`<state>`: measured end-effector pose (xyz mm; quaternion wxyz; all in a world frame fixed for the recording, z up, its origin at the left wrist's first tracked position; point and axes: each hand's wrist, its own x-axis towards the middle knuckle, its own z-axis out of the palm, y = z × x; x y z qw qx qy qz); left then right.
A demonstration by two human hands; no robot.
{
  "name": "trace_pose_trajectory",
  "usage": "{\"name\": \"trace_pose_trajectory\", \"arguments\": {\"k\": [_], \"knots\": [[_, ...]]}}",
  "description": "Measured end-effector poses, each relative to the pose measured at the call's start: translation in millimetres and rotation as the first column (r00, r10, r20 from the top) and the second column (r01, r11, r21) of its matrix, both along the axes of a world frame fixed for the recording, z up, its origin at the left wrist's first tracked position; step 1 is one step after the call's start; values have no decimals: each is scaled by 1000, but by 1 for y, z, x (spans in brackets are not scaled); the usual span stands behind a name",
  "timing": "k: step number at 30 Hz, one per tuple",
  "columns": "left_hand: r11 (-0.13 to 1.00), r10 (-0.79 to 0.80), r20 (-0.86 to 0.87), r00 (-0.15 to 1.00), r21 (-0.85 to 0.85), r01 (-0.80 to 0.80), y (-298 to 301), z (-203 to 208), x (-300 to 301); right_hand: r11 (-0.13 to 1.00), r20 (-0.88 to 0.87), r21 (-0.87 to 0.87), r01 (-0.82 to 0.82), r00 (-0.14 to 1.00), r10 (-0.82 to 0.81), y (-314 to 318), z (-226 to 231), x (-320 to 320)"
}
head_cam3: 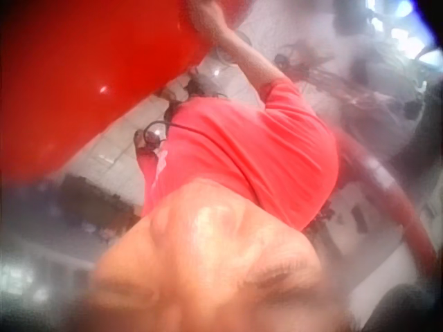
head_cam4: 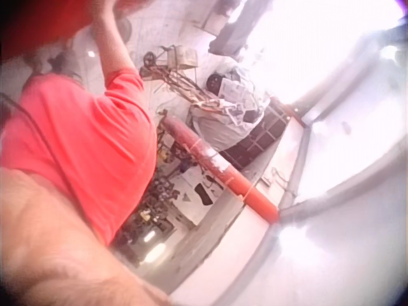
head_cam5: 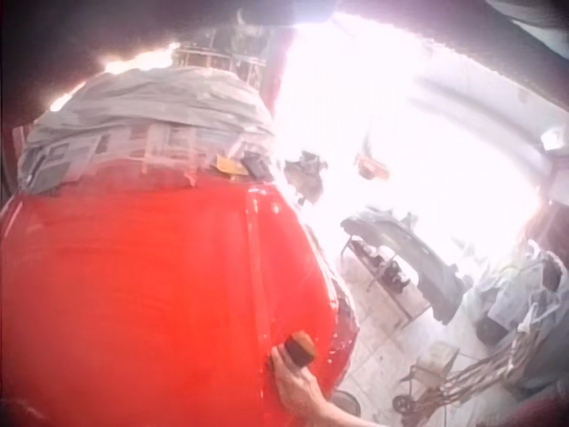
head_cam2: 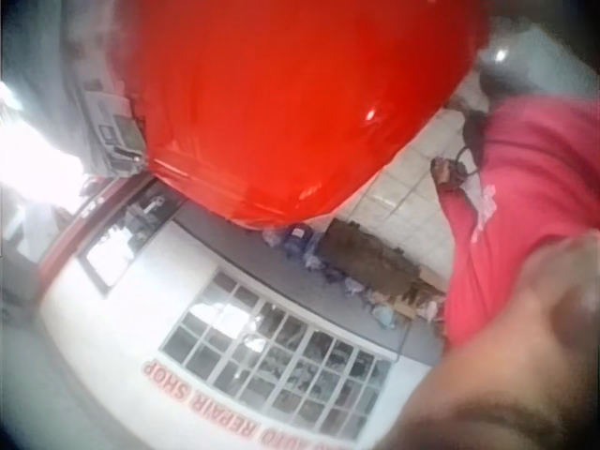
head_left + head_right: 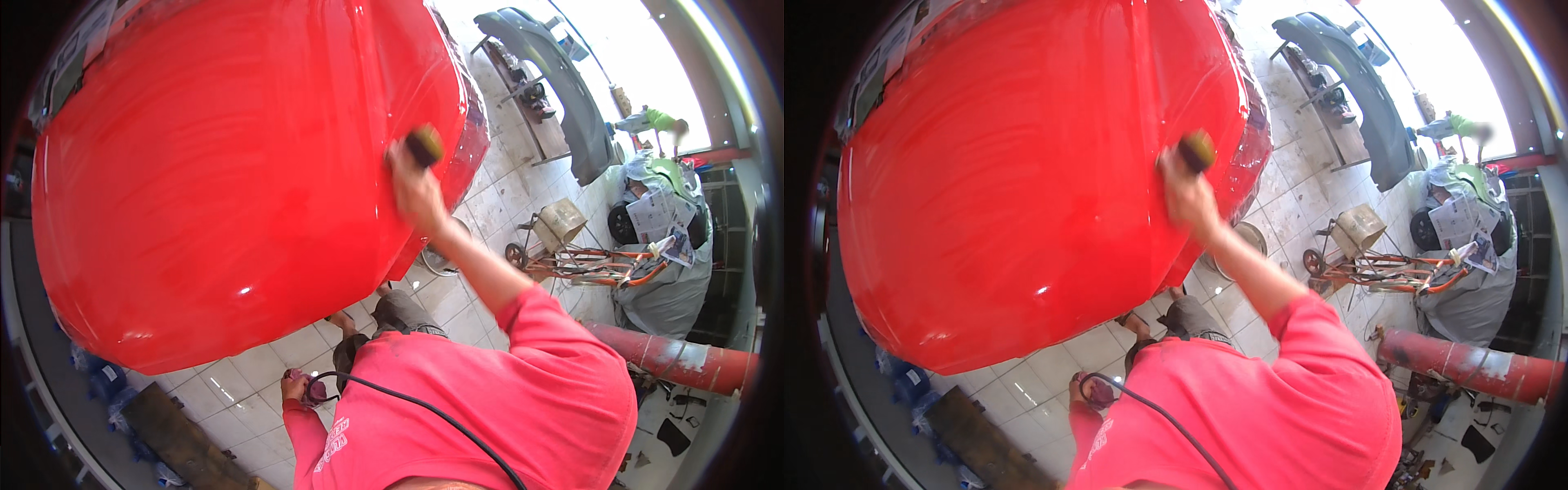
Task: The person sands a red car hood with a sanding block and wipes it with a cloth. The hood is partially covered with protective plastic and newspaper. The person repeatedly dips the sanding block into a bucket of water and continues sanding and wiping the surface.
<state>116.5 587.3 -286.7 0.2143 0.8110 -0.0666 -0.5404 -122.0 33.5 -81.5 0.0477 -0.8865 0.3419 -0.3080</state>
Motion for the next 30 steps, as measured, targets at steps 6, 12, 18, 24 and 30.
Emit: {"name": "trace_pose_trajectory", "arguments": {"k": [6, 12, 18, 24, 30], "knots": [[994, 68, 30, 997, -83, -65, 18, -22, -12, 998, 36, 44, -43, 998, 41, -78, 24, 27], [998, 40, 9, 999, -50, -39, 20, -41, -8, 978, 91, 116, 175, 978, -186, -136, 33, 76], [983, 40, -15, 999, -176, -42, 30, -80, -12, 991, 15, 130, -3, 1000, 1, 61, 15, -9], [945, 264, -214, 941, -140, -297, 37, -68, 6, 986, 38, 159, 56, 997, -63, -136, 48, 54], [991, 32, -46, 998, -127, -37, 38, -49, -7, 989, 225, 147, 9, 973, -42, 6, 3, 45]]}}
